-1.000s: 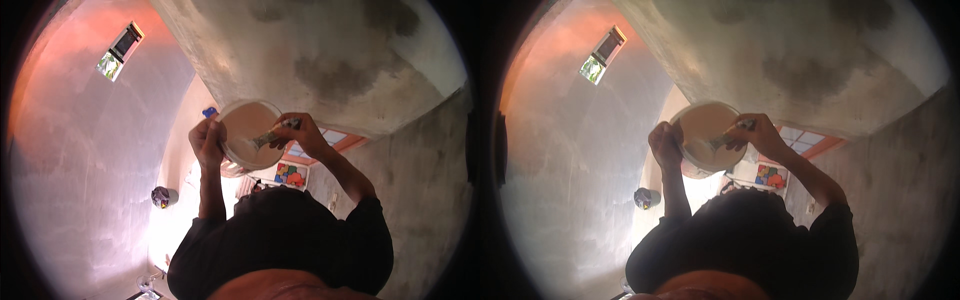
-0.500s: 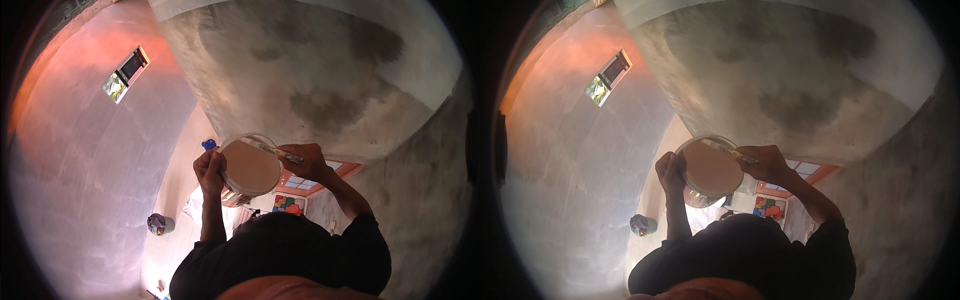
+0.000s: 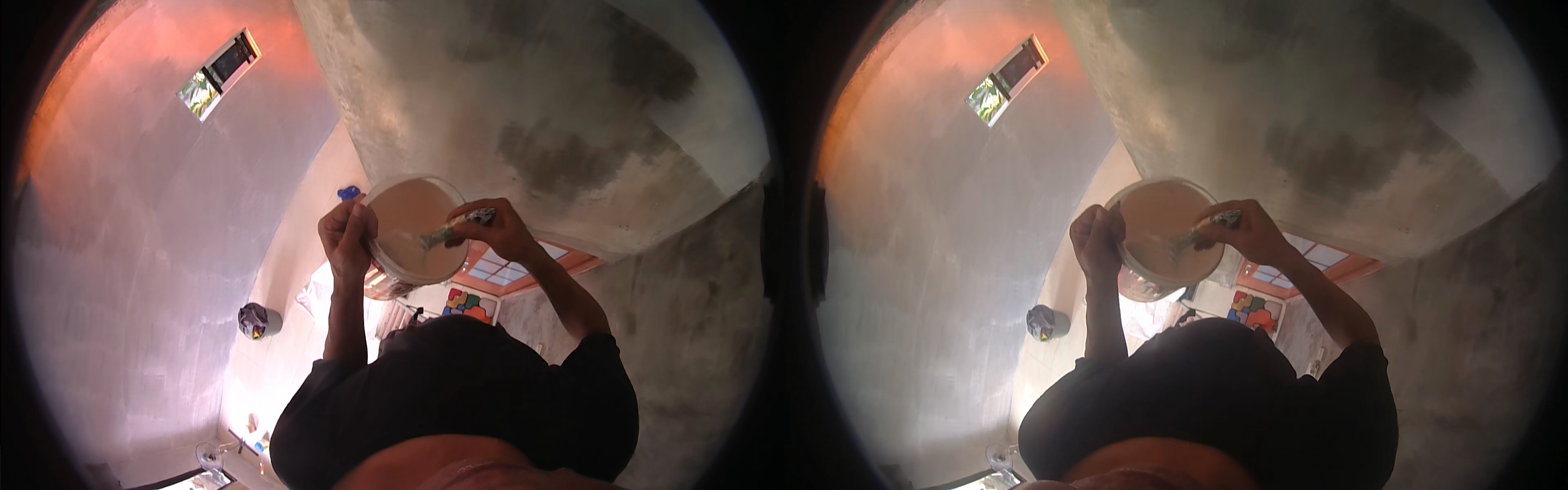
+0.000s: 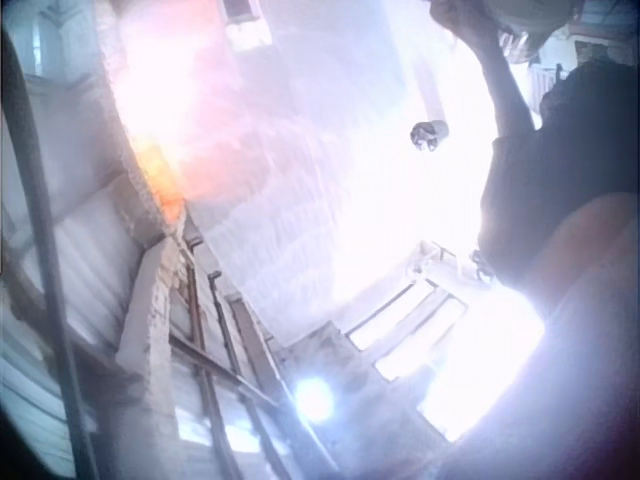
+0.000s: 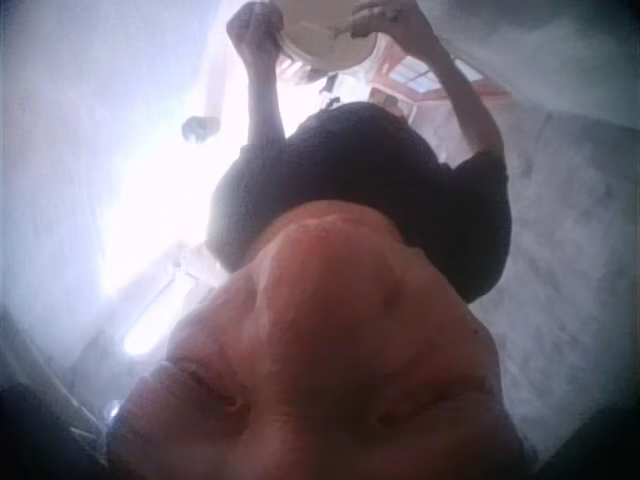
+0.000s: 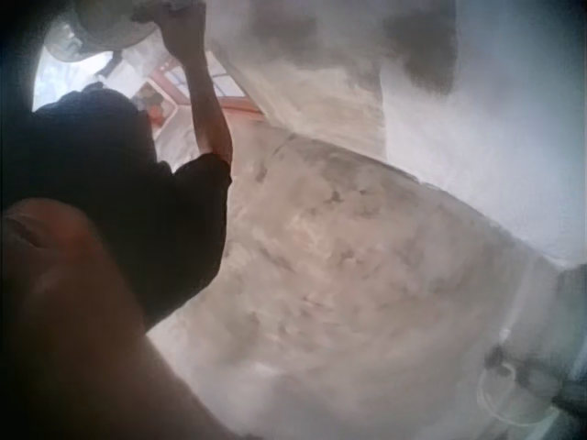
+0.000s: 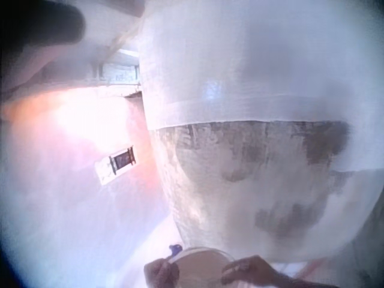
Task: The person paints a ceiling using a paintbrush and a paint can. They repeatedly dip the brush into the can and apply white paint to the ceiling surface in broad strokes.
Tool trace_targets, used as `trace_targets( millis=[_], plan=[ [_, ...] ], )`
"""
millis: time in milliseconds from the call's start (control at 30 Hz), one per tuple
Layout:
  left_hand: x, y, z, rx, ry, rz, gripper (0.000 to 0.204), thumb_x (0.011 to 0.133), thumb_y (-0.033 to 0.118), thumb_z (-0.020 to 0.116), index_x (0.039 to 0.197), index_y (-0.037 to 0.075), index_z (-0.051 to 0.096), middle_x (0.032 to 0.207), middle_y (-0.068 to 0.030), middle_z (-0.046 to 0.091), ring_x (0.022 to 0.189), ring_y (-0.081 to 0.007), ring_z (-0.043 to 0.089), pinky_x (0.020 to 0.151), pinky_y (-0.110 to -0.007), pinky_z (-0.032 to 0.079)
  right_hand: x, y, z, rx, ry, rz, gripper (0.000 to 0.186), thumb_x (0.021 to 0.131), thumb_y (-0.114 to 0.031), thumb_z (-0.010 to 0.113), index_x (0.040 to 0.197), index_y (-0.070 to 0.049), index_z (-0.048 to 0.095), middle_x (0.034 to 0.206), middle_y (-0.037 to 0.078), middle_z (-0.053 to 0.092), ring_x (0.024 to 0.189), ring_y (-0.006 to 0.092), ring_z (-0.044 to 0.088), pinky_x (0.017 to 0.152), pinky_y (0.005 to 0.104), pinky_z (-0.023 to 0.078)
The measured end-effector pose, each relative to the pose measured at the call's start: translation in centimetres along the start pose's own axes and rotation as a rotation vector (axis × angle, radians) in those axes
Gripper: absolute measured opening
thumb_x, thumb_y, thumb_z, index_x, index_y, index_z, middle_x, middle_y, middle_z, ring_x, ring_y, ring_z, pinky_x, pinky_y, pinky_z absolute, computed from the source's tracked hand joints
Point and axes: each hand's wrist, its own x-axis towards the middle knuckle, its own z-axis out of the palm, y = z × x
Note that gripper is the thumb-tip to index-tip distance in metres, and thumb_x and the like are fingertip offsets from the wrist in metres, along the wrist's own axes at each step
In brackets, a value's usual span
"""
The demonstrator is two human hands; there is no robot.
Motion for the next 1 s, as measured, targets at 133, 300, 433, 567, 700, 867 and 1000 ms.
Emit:
trace_targets(
  millis=[133,300,433,567,700,867,1000],
  plan=[
    [-0.1,0.0,-0.5,-0.029,-0.058,0.023,0.031,0.094,0.012,0.049,0.065,0.001,0.052,0.059,-0.0031,0.051,0.054,-0.0072,0.041,0.053,-0.022,0.032,0.2,-1.8,0.2,-0.580,0.045,-0.345,0.028,0.081,-0.007,0.070,0.107,0.000,0.066,0.091,0.014,0.070,0.077,0.0187,0.069,0.070,0.0292,0.055],
    [0.0,-0.1,-0.6,0.015,-0.028,0.022,0.031,0.094,0.013,0.049,0.065,0.001,0.052,0.059,-0.0038,0.051,0.054,-0.0076,0.041,0.052,-0.023,0.031,0.1,-1.9,-0.6,-0.978,0.053,-0.606,0.029,0.078,-0.008,0.071,0.106,-0.002,0.067,0.088,0.015,0.070,0.072,0.0239,0.069,0.064,0.0303,0.055],
    [-0.2,-0.2,-1.1,0.020,0.004,0.049,0.032,0.094,0.014,0.050,0.065,0.001,0.052,0.058,-0.0039,0.050,0.053,-0.0079,0.041,0.052,-0.023,0.031,-1.7,-3.8,-1.1,-0.861,0.146,-0.524,0.028,0.080,-0.006,0.069,0.106,0.002,0.065,0.088,0.013,0.070,0.073,0.0188,0.070,0.065,0.0305,0.056],
    [-0.2,-0.2,-1.2,0.035,0.006,0.053,0.032,0.094,0.015,0.050,0.065,0.001,0.052,0.058,-0.0037,0.050,0.053,-0.0080,0.041,0.051,-0.024,0.030,-1.8,-3.7,-1.0,-0.369,0.099,-0.195,0.025,0.082,-0.004,0.067,0.105,0.005,0.065,0.089,0.013,0.070,0.078,0.0159,0.069,0.071,0.0280,0.055],
    [-0.2,-0.2,-1.1,0.045,0.015,0.068,0.031,0.094,0.016,0.051,0.066,0.002,0.052,0.058,-0.0035,0.050,0.053,-0.0079,0.040,0.051,-0.023,0.030,-1.1,-1.3,0.1,0.113,-0.048,0.002,0.024,0.083,-0.003,0.066,0.106,0.006,0.065,0.092,0.014,0.070,0.081,0.0169,0.069,0.074,0.0270,0.054],
    [-0.5,-0.6,-1.1,0.035,0.055,0.067,0.031,0.095,0.015,0.050,0.067,0.001,0.053,0.059,-0.0032,0.050,0.054,-0.0080,0.041,0.052,-0.023,0.031,-0.4,0.1,1.2,-0.277,0.106,-0.234,0.026,0.082,-0.004,0.068,0.107,0.003,0.065,0.092,0.014,0.070,0.082,0.0171,0.069,0.072,0.0287,0.054],
    [-0.6,-1.3,-1.2,0.033,0.116,0.043,0.032,0.095,0.014,0.048,0.066,0.003,0.051,0.058,-0.0029,0.049,0.053,-0.0089,0.041,0.059,-0.024,0.034,-0.4,0.9,1.2,-0.655,0.199,-0.412,0.026,0.081,-0.006,0.069,0.106,0.000,0.067,0.092,0.013,0.071,0.081,0.0152,0.069,0.070,0.0280,0.054]
  ],
)
